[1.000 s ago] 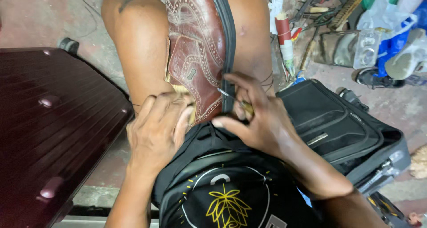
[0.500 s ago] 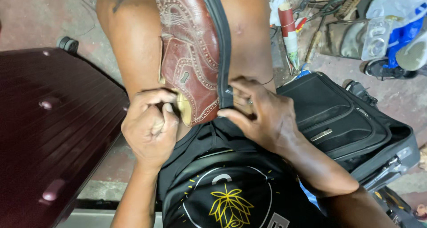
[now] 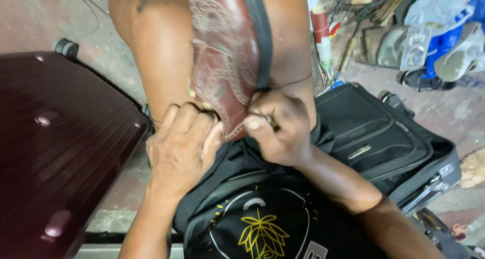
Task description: The person is repairing a brown leather shoe by stitching the sole to the upper part using a needle and thread. They repeatedly push the needle through the sole and pull the thread to secure the seam.
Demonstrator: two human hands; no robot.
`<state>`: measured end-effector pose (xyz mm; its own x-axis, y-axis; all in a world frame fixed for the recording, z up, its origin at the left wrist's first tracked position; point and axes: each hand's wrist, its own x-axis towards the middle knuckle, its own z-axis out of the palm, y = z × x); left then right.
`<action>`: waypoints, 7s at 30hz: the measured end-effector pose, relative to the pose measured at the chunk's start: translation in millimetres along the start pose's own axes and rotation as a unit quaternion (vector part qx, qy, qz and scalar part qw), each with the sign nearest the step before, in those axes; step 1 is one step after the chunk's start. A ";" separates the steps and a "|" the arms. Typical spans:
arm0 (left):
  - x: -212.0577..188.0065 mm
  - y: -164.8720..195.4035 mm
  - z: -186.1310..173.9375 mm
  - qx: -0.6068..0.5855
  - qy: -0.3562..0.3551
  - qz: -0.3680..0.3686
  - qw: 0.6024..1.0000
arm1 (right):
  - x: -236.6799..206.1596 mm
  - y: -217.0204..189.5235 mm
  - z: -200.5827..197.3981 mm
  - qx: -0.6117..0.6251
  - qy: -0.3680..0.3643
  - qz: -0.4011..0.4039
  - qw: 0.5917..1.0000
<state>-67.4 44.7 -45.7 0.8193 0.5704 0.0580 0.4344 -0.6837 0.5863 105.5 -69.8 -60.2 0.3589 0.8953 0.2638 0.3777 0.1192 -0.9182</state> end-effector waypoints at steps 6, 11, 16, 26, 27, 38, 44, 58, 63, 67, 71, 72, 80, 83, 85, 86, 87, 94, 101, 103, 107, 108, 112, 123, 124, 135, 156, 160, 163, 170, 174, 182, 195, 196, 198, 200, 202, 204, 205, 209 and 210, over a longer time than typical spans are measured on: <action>-0.3 -18.7 -9.7 -0.034 0.025 0.019 0.999 | 0.2 13.0 22.8 -0.119 0.016 -0.055 0.991; -3.4 -30.4 -16.6 -0.083 0.031 0.037 0.995 | -2.2 18.6 24.6 -0.129 0.017 -0.067 0.989; 0.0 -24.9 -14.4 -0.060 0.020 0.032 0.997 | -4.6 22.5 3.4 -0.343 -0.024 -0.274 0.898; -2.1 30.2 -16.6 -0.260 -0.012 -0.098 0.960 | -26.7 0.7 -64.8 -0.023 0.087 0.157 0.983; -2.0 34.6 -10.0 -0.248 -0.005 -0.110 0.963 | -29.5 2.3 -73.9 -0.026 0.108 0.168 0.979; 4.9 46.2 25.1 -0.271 0.028 -0.188 0.944 | -36.5 -16.4 -67.2 -0.138 -0.055 0.113 0.983; 8.6 46.2 21.0 -0.277 0.030 -0.187 0.942 | -17.0 -24.3 -60.0 -0.192 -0.099 0.099 0.971; 11.4 34.4 17.9 -0.243 0.021 -0.165 0.956 | 15.6 -56.5 -44.4 -0.398 -0.210 0.076 0.890; 10.0 29.9 17.2 -0.284 0.043 -0.127 0.950 | 16.7 -42.0 -43.0 -0.394 -0.216 0.051 0.892; 9.0 29.9 19.7 -0.248 0.038 -0.139 0.958 | 12.5 -23.0 -55.8 -0.312 -0.197 0.021 0.929; 8.0 31.7 22.3 -0.262 0.037 -0.133 0.955 | 7.5 -5.1 -71.9 -0.218 -0.201 0.004 0.955; 7.4 32.4 22.3 -0.265 0.031 -0.145 0.953 | 5.2 -3.1 -73.9 -0.205 -0.200 0.010 0.958; 9.5 35.6 21.5 -0.299 -0.007 -0.197 0.934 | 12.6 18.8 -82.5 -0.121 -0.219 0.019 0.968; 11.3 35.6 21.5 -0.328 -0.010 -0.216 0.920 | 17.3 25.0 -83.0 -0.090 -0.237 0.028 0.967; 12.4 35.0 21.6 -0.325 -0.016 -0.234 0.916 | 20.5 27.5 -84.7 -0.083 -0.241 0.026 0.967; 12.8 34.6 22.1 -0.324 -0.018 -0.243 0.914 | 21.8 28.1 -85.5 -0.079 -0.242 0.025 0.967; 13.1 34.4 22.4 -0.313 -0.013 -0.228 0.922 | 22.7 28.3 -85.9 -0.075 -0.243 0.025 0.967; 16.3 38.9 32.4 -0.306 0.016 -0.273 0.912 | 24.5 26.6 -90.0 -0.121 -0.269 0.042 0.955; 25.8 34.8 26.6 -0.277 -0.010 -0.270 0.922 | 35.0 32.0 -89.5 -0.169 -0.263 -0.054 0.948; 27.7 34.8 24.5 -0.274 -0.004 -0.242 0.931 | 36.9 28.4 -88.1 -0.195 -0.268 -0.040 0.943; 28.8 36.8 25.3 -0.276 0.008 -0.218 0.936 | 36.4 15.3 -87.5 -0.219 -0.289 -0.007 0.932; 28.7 36.9 26.1 -0.276 0.005 -0.217 0.936 | 36.7 12.9 -87.8 -0.219 -0.287 -0.002 0.933; 26.4 34.3 27.4 -0.284 0.012 -0.210 0.936 | 41.0 7.9 -85.4 -0.242 -0.303 -0.003 0.922; 21.5 24.2 28.4 -0.225 0.029 -0.182 0.957 | 46.2 -5.2 -55.2 -0.280 -0.276 -0.005 0.919; 20.6 24.7 29.1 -0.222 0.034 -0.175 0.959 | 44.7 -5.2 -53.5 -0.293 -0.279 0.002 0.914; -50.8 -14.4 -21.7 -0.372 0.123 -0.418 0.819 | 29.2 -4.6 -69.1 -0.204 -0.222 0.053 0.952; 47.6 19.3 35.4 -0.182 0.135 -0.086 0.970 | 4.2 18.7 -103.4 -0.065 -0.229 0.095 0.966; 85.1 32.2 93.9 -0.202 0.078 -0.067 0.974 | -13.0 15.3 -106.9 -0.064 -0.190 0.083 0.976; 93.3 45.3 104.7 -0.199 0.068 -0.064 0.976 | -17.3 16.6 -104.1 -0.077 -0.184 0.040 0.979; 118.4 81.4 142.9 -0.184 0.053 -0.040 0.981 | -24.4 20.3 -107.4 -0.173 -0.234 0.010 0.957; 123.0 89.1 156.7 -0.175 0.045 -0.033 0.983 | -23.0 17.5 -113.3 -0.197 -0.240 -0.047 0.949; 127.6 100.8 161.8 -0.163 0.036 -0.027 0.986 | -27.4 16.9 -107.7 -0.202 -0.267 -0.038 0.941; 120.7 82.7 150.9 -0.155 0.044 -0.033 0.986 | -35.9 23.9 -98.7 -0.210 -0.231 -0.103 0.944; 119.8 81.6 150.9 -0.155 0.042 -0.034 0.987 | -35.9 24.0 -98.7 -0.210 -0.238 -0.102 0.943; 117.1 78.9 149.3 -0.155 0.042 -0.035 0.986 | -36.6 20.5 -98.2 -0.208 -0.240 -0.099 0.943; 116.0 77.5 149.2 -0.153 0.041 -0.034 0.987 | -37.3 13.4 -98.5 -0.213 -0.221 -0.092 0.947; 115.4 76.8 148.9 -0.154 0.040 -0.037 0.987 | -39.4 1.4 -97.2 -0.233 -0.182 -0.079 0.952; 114.8 76.4 146.9 -0.155 0.043 -0.039 0.986 | -39.6 -12.3 -92.8 -0.303 -0.143 -0.067 0.940; 114.2 75.3 146.2 -0.154 0.043 -0.041 0.986 | -40.8 -21.8 -86.5 -0.357 -0.125 -0.061 0.924; 110.8 70.3 141.6 -0.157 0.044 -0.041 0.986 | -34.4 -28.2 -77.7 -0.434 -0.079 -0.062 0.895; 107.8 68.9 139.4 -0.160 0.046 -0.044 0.985 | -32.9 -27.8 -76.7 -0.432 -0.083 -0.066 0.896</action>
<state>103.0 -4.3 -111.7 0.7401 0.6699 0.0598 0.3501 -0.4597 0.8162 148.7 -135.6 -20.7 0.1581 0.9577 0.2405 0.9525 -0.0837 -0.2930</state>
